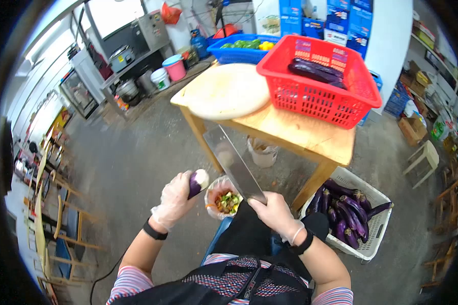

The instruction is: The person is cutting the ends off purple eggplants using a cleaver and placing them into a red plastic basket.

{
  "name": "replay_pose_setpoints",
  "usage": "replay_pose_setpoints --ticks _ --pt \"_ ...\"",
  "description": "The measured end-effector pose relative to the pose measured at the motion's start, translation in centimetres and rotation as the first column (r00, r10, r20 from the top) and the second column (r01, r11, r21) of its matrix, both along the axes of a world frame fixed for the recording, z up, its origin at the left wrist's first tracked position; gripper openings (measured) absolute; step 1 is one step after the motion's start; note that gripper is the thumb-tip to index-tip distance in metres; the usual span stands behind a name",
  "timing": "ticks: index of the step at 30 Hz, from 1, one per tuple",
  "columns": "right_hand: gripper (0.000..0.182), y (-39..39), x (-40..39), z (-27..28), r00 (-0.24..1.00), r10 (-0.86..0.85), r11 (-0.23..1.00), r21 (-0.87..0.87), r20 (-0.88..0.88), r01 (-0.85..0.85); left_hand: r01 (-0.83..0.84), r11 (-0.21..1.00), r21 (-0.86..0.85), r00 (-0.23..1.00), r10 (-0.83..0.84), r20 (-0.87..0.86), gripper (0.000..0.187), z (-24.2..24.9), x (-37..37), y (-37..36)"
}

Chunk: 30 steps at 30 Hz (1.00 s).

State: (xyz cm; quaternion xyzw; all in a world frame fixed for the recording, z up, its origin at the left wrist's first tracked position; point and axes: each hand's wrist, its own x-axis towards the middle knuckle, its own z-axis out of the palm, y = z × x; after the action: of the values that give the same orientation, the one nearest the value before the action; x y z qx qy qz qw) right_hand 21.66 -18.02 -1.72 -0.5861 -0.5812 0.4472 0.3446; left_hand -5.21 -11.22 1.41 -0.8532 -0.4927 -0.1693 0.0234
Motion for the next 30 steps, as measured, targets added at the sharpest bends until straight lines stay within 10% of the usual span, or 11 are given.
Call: replay_pose_setpoints --ticks 9,14,24,27,30 --pt "0.022 -9.5 8.2 -0.8 0.889 -0.458 0.844 0.307 -0.014 0.440 0.357 0.843 0.402 0.913 -0.406 0.041 0.071 13.1 6.8 2.6" --pt "0.017 -16.2 11.5 -2.1 0.682 -0.719 0.680 0.066 -0.132 0.730 0.460 0.611 0.644 0.809 -0.588 -0.019 0.063 20.4 18.4 7.4" --pt "0.011 -23.5 14.5 -2.2 0.327 -0.913 0.358 -0.095 -0.244 0.929 0.236 0.817 0.527 0.971 -0.214 -0.103 0.091 24.0 40.3 17.2" --pt "0.011 -24.9 14.3 -2.8 0.314 -0.924 0.340 -0.092 -0.217 0.936 0.223 0.749 0.624 0.973 -0.208 -0.098 0.070 22.5 40.4 15.0" --pt "0.012 -25.9 14.2 -2.8 0.257 -0.941 0.283 -0.094 -0.219 0.955 0.388 0.530 0.754 0.815 -0.579 -0.013 0.038 18.7 37.6 9.6"
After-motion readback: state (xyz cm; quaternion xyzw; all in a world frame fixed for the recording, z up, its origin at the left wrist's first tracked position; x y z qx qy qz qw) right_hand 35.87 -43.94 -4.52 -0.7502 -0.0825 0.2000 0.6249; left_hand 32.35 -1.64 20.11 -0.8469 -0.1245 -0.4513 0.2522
